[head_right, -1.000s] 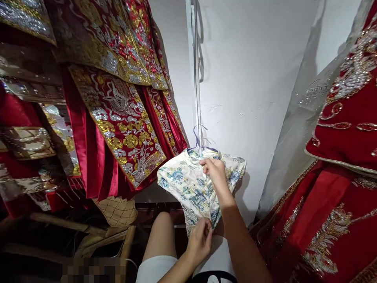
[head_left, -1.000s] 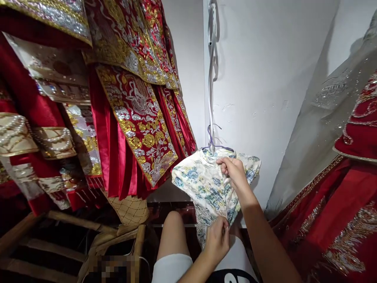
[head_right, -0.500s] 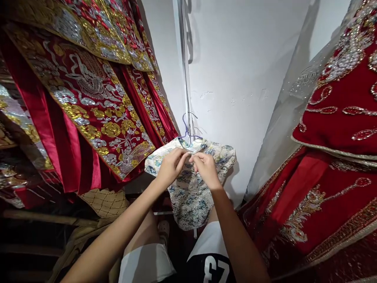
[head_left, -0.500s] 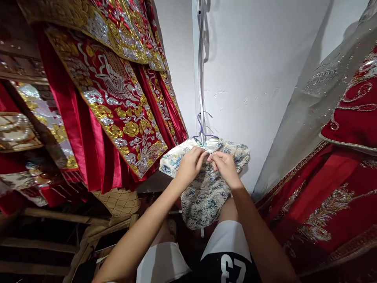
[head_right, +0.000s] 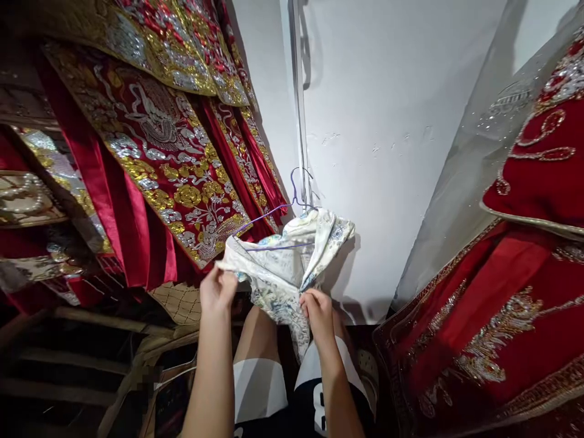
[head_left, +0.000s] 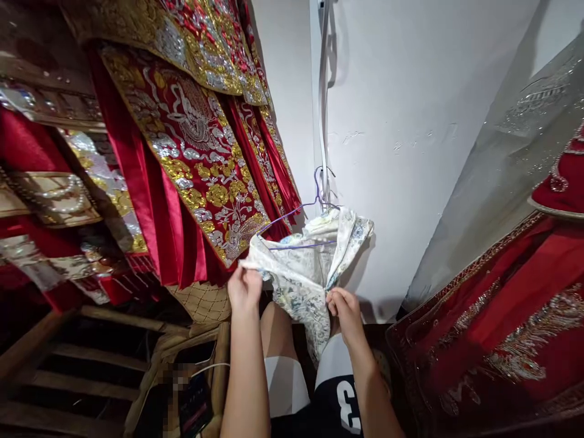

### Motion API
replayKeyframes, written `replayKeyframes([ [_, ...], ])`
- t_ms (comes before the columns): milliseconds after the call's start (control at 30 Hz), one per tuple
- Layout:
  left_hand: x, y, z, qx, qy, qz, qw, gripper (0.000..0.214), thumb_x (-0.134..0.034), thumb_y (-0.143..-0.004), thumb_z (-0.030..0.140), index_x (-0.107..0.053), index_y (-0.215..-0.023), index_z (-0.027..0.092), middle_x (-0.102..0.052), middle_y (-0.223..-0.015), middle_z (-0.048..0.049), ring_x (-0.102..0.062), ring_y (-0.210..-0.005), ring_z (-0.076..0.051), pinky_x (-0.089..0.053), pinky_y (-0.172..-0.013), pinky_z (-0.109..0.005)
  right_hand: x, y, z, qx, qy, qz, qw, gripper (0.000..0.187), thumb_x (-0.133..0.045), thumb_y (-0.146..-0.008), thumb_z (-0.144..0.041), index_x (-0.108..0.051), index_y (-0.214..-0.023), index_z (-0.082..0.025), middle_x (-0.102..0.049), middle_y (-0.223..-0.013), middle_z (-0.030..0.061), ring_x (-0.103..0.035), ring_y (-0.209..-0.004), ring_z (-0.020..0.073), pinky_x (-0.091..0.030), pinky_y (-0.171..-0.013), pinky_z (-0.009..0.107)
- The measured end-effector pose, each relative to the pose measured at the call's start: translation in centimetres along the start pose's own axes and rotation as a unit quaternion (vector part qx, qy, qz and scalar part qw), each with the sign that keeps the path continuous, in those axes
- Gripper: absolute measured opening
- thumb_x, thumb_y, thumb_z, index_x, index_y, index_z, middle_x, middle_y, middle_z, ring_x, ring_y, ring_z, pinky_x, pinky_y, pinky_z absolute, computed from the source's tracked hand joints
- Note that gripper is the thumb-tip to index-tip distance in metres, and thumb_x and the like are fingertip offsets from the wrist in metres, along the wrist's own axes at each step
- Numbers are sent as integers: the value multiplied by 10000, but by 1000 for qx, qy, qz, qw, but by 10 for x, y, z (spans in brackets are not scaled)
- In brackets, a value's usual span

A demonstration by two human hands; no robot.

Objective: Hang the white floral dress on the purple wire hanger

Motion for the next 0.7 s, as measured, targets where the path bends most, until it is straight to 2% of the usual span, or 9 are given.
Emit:
replayKeyframes([
  [100, 65, 17, -33, 65, 11, 98, 993, 335, -369, -928, 66, -670, -1054, 142, -735, -782, -69, -700, -671, -148, -570, -735, -268, 4, 5, 3, -18, 22, -26, 999, 228, -552, -703, -368, -541, -538, -211, -402, -437, -50, -353, -440, 106, -254, -480, 257],
  [167, 87, 24, -48, 79, 2, 109, 991, 325, -378, -909, 80, -690, -970, 143, -745, -793, -82, -728, -729, -171, -587, -767, -299, 9, 5, 5, -39, 40, -51, 997, 226, -549, -696, -365, -528, -527, -215, -405, -431, -47, -350, -435, 107, -251, -480, 259],
  [233, 90, 28, -56, 95, -17, 101, 990, 274, -420, -878, 96, -688, -860, 147, -740, -764, -76, -732, -739, -178, -591, -778, -305, 11, 6, 12, -72, 61, -97, 991, 227, -539, -696, -368, -534, -529, -214, -415, -422, -44, -341, -422, 105, -241, -475, 261],
  [300, 78, 34, -58, 105, -34, 75, 991, 207, -480, -845, 109, -677, -801, 151, -720, -729, -53, -714, -704, -164, -582, -764, -282, 9, 12, 26, -119, 86, -162, 976, 230, -534, -707, -371, -566, -551, -205, -431, -418, -39, -342, -419, 106, -243, -475, 261],
  [367, 51, 45, -60, 106, -45, 7, 993, 126, -548, -818, 140, -659, -763, 162, -678, -696, -21, -671, -654, -143, -561, -727, -253, 7, 20, 40, -157, 117, -214, 957, 247, -558, -732, -383, -608, -586, -189, -474, -449, -25, -378, -448, 115, -279, -494, 260],
  [433, 17, 64, -67, 109, -68, -105, 986, 105, -615, -800, 198, -617, -698, 171, -605, -658, 1, -607, -614, -132, -528, -680, -239, 10, 19, 43, -142, 151, -196, 958, 284, -613, -753, -424, -618, -602, -184, -536, -522, -1, -455, -529, 140, -352, -550, 272],
  [500, -14, 91, -79, 107, -125, -228, 960, 190, -662, -798, 260, -582, -651, 169, -564, -673, -3, -559, -630, -132, -490, -660, -233, 19, 14, 33, -82, 160, -124, 976, 319, -673, -758, -482, -630, -641, -188, -614, -643, 29, -548, -671, 187, -436, -668, 305],
  [567, -38, 120, -95, 98, -233, -332, 909, 220, -666, -835, 295, -608, -672, 159, -596, -769, -31, -570, -732, -150, -475, -718, -241, 27, 11, 22, -49, 123, -81, 988, 347, -721, -744, -537, -658, -712, -197, -673, -762, 52, -602, -815, 235, -476, -790, 343],
  [700, -66, 164, -123, 34, -449, -472, 758, 232, -586, -960, 316, -673, -809, 164, -659, -1015, -82, -602, -1041, -215, -427, -980, -300, 41, 14, 17, -106, -49, -90, 989, 454, -703, -752, -665, -713, -859, -224, -708, -825, 57, -649, -911, 268, -523, -838, 374],
])
Point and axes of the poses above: each hand's wrist, its own y-axis away from the middle knuckle, its own x-axis out of the back of the hand, z = x × y, the point moved 7 cm from there along -y, towards the middle knuckle
